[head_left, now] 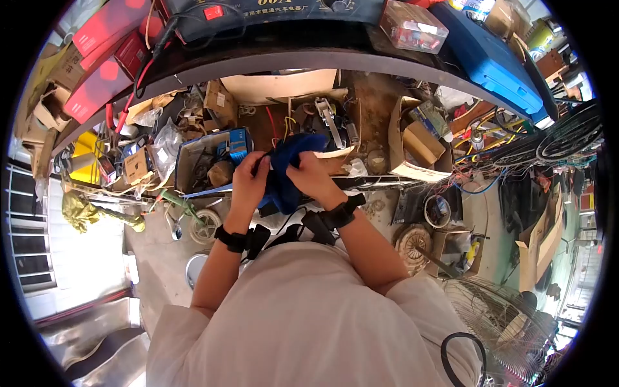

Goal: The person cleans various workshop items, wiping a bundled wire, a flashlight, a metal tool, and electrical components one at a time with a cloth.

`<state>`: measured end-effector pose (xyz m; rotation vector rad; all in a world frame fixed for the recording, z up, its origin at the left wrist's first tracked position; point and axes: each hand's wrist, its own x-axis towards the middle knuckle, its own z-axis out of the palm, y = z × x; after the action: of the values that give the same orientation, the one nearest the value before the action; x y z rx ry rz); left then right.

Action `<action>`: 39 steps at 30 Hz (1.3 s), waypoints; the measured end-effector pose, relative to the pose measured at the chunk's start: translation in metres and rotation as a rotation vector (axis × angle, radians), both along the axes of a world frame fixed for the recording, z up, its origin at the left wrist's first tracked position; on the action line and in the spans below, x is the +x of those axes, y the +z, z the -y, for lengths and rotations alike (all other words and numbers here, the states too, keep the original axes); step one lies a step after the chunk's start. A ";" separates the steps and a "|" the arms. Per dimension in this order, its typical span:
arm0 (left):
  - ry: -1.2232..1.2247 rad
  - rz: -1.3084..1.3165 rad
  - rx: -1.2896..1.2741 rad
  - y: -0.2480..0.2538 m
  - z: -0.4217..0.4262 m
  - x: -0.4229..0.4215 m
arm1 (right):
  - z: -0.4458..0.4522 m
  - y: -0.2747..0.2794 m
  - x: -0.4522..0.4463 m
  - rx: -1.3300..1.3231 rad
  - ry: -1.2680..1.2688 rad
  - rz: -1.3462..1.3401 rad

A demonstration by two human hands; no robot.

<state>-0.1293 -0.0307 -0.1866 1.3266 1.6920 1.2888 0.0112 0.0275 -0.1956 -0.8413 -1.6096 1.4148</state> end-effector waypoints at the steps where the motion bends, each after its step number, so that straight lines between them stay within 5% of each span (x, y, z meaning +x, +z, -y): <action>1: 0.014 -0.068 0.000 0.002 0.000 0.000 | 0.000 0.001 -0.002 -0.006 -0.018 0.046; 9: 0.055 -0.369 0.159 0.023 0.010 0.015 | 0.002 0.018 0.002 -0.053 -0.130 0.387; 13: 0.026 -0.355 0.013 0.024 0.004 0.000 | 0.016 0.005 -0.011 0.087 -0.120 -0.113; 16: -0.033 0.654 -0.160 0.017 0.005 -0.002 | 0.000 0.002 -0.002 -0.215 -0.104 -0.022; 19: -0.071 0.949 -0.154 0.026 0.011 0.003 | -0.002 0.011 0.008 -0.351 -0.056 -0.293; 26: -0.049 0.278 -0.036 0.004 0.009 0.005 | -0.005 0.001 0.010 -0.067 -0.063 -0.262; 31: -0.086 -0.186 -0.030 0.004 0.003 0.001 | 0.000 0.015 0.020 0.078 -0.049 0.206; 32: -0.105 -0.168 -0.010 0.004 0.003 0.001 | 0.000 0.016 0.020 0.087 -0.055 0.286; 35: -0.145 -0.051 0.057 0.006 0.004 0.002 | -0.003 -0.005 0.012 0.069 -0.091 -0.099; 39: -0.131 0.042 0.049 0.002 0.007 0.007 | -0.004 0.006 0.021 -0.124 -0.004 -0.060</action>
<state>-0.1223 -0.0374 -0.1841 1.4043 1.5274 1.2804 0.0319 0.0310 -0.1901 -0.8643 -1.4868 1.5356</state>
